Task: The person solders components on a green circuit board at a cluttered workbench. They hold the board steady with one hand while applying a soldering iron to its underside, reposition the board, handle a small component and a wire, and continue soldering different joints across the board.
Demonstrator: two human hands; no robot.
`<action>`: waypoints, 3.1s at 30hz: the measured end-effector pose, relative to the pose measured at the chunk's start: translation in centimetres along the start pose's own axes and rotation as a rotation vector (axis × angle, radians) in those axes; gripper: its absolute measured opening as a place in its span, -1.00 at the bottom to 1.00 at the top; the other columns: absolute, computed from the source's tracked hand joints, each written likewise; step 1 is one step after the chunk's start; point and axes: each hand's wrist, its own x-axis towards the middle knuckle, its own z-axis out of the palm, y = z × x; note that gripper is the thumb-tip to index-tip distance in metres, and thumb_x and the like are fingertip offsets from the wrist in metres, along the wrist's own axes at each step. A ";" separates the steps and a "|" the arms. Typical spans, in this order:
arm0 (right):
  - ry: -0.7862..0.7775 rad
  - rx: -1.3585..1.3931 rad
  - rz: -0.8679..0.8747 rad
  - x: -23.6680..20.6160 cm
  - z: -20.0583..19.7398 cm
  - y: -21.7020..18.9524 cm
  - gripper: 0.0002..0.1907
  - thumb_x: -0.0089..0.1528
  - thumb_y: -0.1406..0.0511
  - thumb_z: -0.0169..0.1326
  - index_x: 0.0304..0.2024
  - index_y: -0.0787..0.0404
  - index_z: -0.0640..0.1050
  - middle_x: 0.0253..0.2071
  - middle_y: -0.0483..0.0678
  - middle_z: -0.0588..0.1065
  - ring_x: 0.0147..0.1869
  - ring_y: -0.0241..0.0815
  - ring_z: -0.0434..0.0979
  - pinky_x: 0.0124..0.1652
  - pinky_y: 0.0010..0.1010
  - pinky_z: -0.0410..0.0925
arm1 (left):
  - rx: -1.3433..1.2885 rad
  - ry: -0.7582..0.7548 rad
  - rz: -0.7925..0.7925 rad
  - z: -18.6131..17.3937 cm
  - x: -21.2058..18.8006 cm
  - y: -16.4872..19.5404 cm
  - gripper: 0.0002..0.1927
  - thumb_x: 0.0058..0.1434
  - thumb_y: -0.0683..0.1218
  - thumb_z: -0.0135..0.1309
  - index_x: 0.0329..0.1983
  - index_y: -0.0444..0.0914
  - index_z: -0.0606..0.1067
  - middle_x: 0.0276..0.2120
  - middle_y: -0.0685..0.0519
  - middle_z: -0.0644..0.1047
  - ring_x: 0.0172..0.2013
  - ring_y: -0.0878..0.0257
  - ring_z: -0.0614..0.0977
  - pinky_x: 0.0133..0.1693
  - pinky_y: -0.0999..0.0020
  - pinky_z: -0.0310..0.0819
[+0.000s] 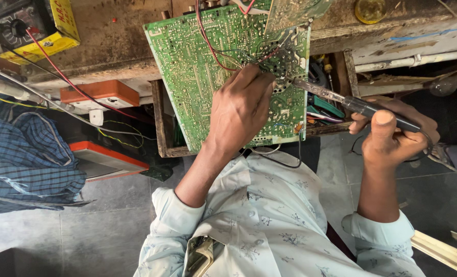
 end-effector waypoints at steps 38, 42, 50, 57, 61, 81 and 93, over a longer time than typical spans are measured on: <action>-0.025 -0.033 0.195 2.2 0.2 -2.1 -0.52 0.54 0.17 0.20 -0.21 0.54 0.48 -0.38 0.20 0.53 -0.48 -0.18 0.52 -0.45 -0.43 0.43 | 0.041 0.009 0.003 0.7 0.0 -0.5 -0.85 0.36 -0.17 0.11 -0.05 -0.28 0.57 -0.12 0.00 0.49 -0.11 0.05 0.62 -0.13 0.14 0.55; -0.052 -0.113 0.167 2.7 0.4 -2.8 -0.51 0.54 0.17 0.20 -0.24 0.54 0.49 -0.38 0.19 0.54 -0.47 -0.20 0.52 -0.43 -0.44 0.44 | 0.040 0.009 -0.004 0.8 0.0 -0.5 -0.86 0.36 -0.17 0.11 -0.06 -0.28 0.57 -0.11 0.00 0.50 -0.11 0.05 0.62 -0.14 0.15 0.55; -0.040 -0.093 0.164 1.7 0.2 -2.3 -0.53 0.56 0.20 0.18 -0.23 0.55 0.49 -0.33 0.19 0.55 -0.44 -0.20 0.54 -0.40 -0.44 0.47 | 0.038 0.024 -0.006 0.8 0.0 -0.4 -0.87 0.37 -0.16 0.11 -0.06 -0.27 0.57 -0.11 0.01 0.51 -0.12 0.05 0.63 -0.14 0.14 0.55; 0.019 -0.043 0.158 0.6 -0.9 -1.0 -0.54 0.56 0.21 0.21 -0.21 0.54 0.47 -0.34 0.22 0.53 -0.43 -0.14 0.57 -0.40 -0.38 0.49 | 0.037 0.025 -0.016 0.8 0.1 -0.3 -0.87 0.37 -0.16 0.11 -0.07 -0.27 0.58 -0.13 0.01 0.51 -0.14 0.06 0.63 -0.17 0.15 0.55; 0.016 -0.046 0.131 0.4 -1.8 -0.4 -0.51 0.57 0.19 0.21 -0.21 0.55 0.47 -0.34 0.25 0.53 -0.40 -0.10 0.60 -0.41 -0.33 0.51 | 0.041 0.028 -0.012 0.7 0.1 -0.3 -0.86 0.37 -0.16 0.11 -0.07 -0.28 0.58 -0.13 0.00 0.51 -0.15 0.05 0.63 -0.17 0.14 0.55; 0.027 -0.068 0.125 2.4 -0.8 -3.2 -0.50 0.55 0.18 0.18 -0.26 0.55 0.48 -0.36 0.25 0.53 -0.50 -0.14 0.53 -0.48 -0.40 0.43 | -0.019 -0.011 -0.043 -0.6 0.8 0.5 -0.88 0.36 -0.20 0.10 -0.07 -0.27 0.56 -0.16 -0.03 0.51 -0.23 0.00 0.63 -0.19 0.12 0.53; 0.047 -0.034 0.158 1.5 -1.7 -1.6 -0.57 0.53 0.19 0.17 -0.17 0.50 0.49 -0.34 0.22 0.55 -0.47 -0.16 0.54 -0.44 -0.40 0.45 | -0.510 -0.315 0.312 -6.4 -2.2 -0.6 0.06 0.29 -0.47 -0.18 0.62 0.15 -0.33 0.47 -0.25 0.12 0.44 -0.16 0.32 0.46 0.07 0.31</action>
